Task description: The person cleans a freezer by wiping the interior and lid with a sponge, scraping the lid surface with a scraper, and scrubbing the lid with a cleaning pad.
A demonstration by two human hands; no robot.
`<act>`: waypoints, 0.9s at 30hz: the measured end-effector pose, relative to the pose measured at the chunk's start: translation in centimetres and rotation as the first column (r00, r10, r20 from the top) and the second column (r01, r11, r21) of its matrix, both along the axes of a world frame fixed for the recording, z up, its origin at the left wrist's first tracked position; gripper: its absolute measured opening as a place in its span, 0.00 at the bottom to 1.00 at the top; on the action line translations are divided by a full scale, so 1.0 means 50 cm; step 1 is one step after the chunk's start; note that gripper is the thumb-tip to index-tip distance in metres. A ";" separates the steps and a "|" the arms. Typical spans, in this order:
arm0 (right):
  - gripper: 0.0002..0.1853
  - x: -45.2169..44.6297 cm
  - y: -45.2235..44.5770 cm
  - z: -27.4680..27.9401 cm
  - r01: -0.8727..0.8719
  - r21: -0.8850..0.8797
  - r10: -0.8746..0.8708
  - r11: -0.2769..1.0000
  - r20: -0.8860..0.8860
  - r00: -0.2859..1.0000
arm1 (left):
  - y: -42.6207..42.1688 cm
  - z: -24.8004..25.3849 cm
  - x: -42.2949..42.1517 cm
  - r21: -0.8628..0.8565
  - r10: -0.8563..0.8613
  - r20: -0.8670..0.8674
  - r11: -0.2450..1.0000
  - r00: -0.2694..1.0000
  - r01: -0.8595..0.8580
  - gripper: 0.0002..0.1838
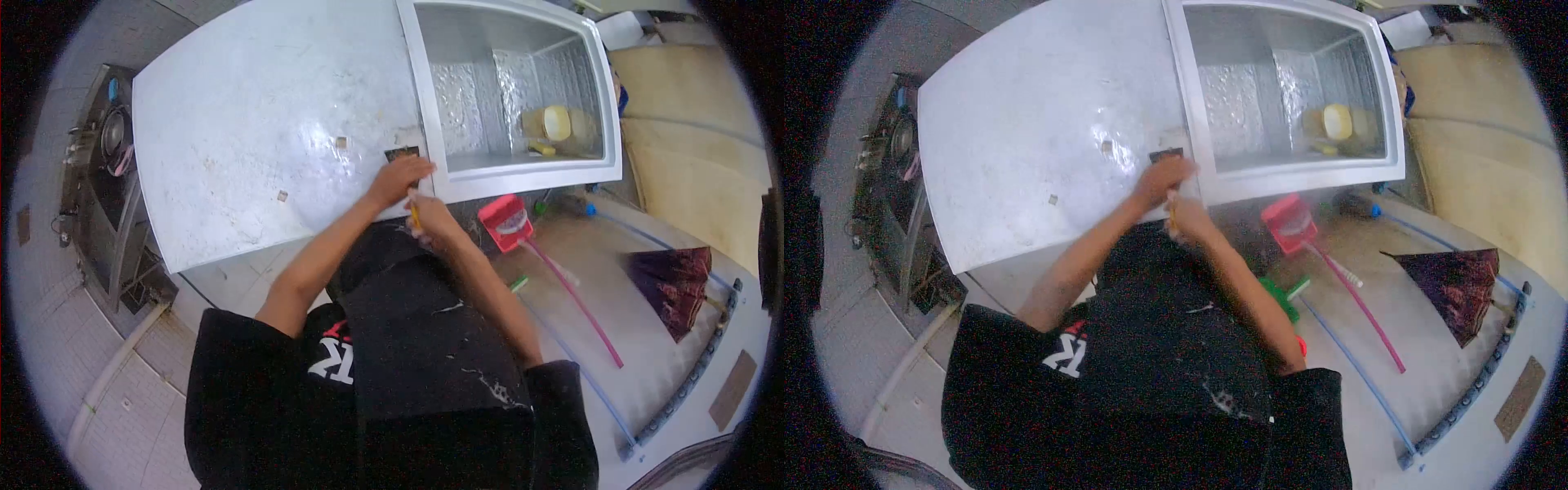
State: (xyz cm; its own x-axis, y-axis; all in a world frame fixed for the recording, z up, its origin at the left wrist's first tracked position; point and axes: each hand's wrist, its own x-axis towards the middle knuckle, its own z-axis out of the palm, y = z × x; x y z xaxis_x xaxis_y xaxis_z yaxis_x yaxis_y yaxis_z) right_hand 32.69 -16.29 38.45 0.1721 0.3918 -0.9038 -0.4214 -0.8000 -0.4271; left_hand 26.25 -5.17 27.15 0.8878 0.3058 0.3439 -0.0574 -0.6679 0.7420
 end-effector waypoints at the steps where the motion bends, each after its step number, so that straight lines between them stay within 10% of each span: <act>1: 0.23 -0.002 -0.002 -0.010 -0.016 -0.051 0.017 0.999 0.007 1.000 | -0.003 0.000 -0.002 0.026 -0.011 -0.005 1.000 1.000 0.011 0.18; 6: 0.21 0.025 0.014 -0.039 -0.057 0.223 0.048 0.973 0.049 0.998 | 0.021 0.003 0.011 0.027 0.098 0.049 0.995 0.994 -0.099 0.20; 8: 0.21 0.033 0.009 0.011 -0.131 -0.094 0.127 0.987 -0.046 0.991 | -0.021 0.017 -0.004 -0.040 0.105 0.004 0.994 0.994 -0.105 0.21; 27: 0.22 0.025 -0.012 -0.015 -0.024 0.038 0.030 0.999 -0.173 0.985 | -0.023 0.011 -0.007 -0.023 0.148 0.018 0.989 0.989 -0.147 0.20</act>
